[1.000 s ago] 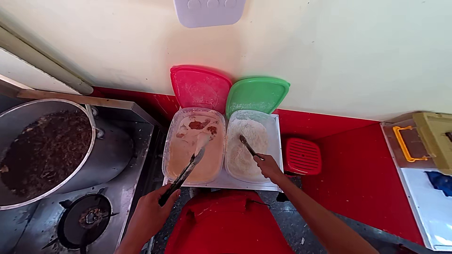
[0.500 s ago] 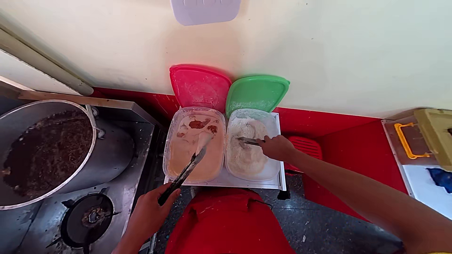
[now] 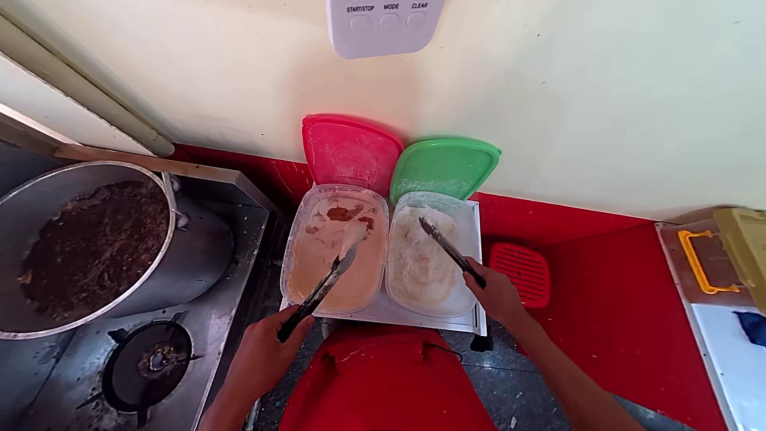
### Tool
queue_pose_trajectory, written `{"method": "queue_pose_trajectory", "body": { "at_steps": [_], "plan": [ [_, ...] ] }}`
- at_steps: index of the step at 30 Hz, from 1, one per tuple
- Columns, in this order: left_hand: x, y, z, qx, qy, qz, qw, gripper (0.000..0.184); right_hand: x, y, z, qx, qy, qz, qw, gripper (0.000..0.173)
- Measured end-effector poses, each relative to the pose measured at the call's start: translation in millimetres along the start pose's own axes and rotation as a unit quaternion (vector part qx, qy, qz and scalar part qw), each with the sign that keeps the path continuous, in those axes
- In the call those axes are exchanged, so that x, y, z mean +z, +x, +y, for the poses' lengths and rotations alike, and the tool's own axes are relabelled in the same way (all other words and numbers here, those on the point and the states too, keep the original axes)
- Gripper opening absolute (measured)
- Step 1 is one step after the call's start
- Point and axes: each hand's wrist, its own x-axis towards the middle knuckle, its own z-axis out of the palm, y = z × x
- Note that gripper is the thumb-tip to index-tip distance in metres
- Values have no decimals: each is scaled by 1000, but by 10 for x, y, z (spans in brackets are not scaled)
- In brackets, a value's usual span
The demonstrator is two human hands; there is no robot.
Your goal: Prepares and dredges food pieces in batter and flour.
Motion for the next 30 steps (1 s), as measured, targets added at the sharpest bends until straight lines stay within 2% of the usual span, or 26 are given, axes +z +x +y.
{"method": "queue_pose_trajectory", "body": {
  "at_steps": [3, 8, 12, 16, 18, 19, 20, 23, 25, 28, 30],
  "plan": [
    [-48, 53, 27, 13, 3, 6, 1000, 43, 14, -67, 6, 8, 7, 16, 1000, 45],
    [-101, 150, 78, 20, 10, 9, 1000, 45, 148, 62, 37, 33, 7, -26, 999, 46],
    [-118, 182, 98, 18, 17, 2, 1000, 45, 251, 66, -48, 53, -89, -79, 991, 58],
    [-117, 157, 64, 11, 14, 5, 1000, 46, 177, -590, 11, 30, -112, -20, 993, 64],
    [-95, 145, 42, 10, 7, 4, 1000, 45, 183, -928, 69, 74, -153, -94, 981, 61],
    [-89, 148, 40, 8, 4, 5, 1000, 45, 184, -990, 76, 103, -166, -138, 971, 59],
    [-94, 154, 38, 6, 3, 4, 1000, 45, 191, -993, 70, 115, -162, -149, 969, 59],
    [-95, 134, 29, -1, 2, 4, 1000, 44, 124, -731, -129, 96, -141, -114, 979, 64],
    [-114, 136, 42, 0, 1, 6, 1000, 44, 48, -383, -402, 77, -171, -121, 975, 64],
    [-135, 130, 59, 6, 5, 13, 1000, 45, 22, 174, -818, 62, -216, -154, 962, 56],
    [-138, 102, 78, 6, 9, 18, 1000, 45, 65, 405, -913, 35, -255, -145, 955, 46]
  ]
}}
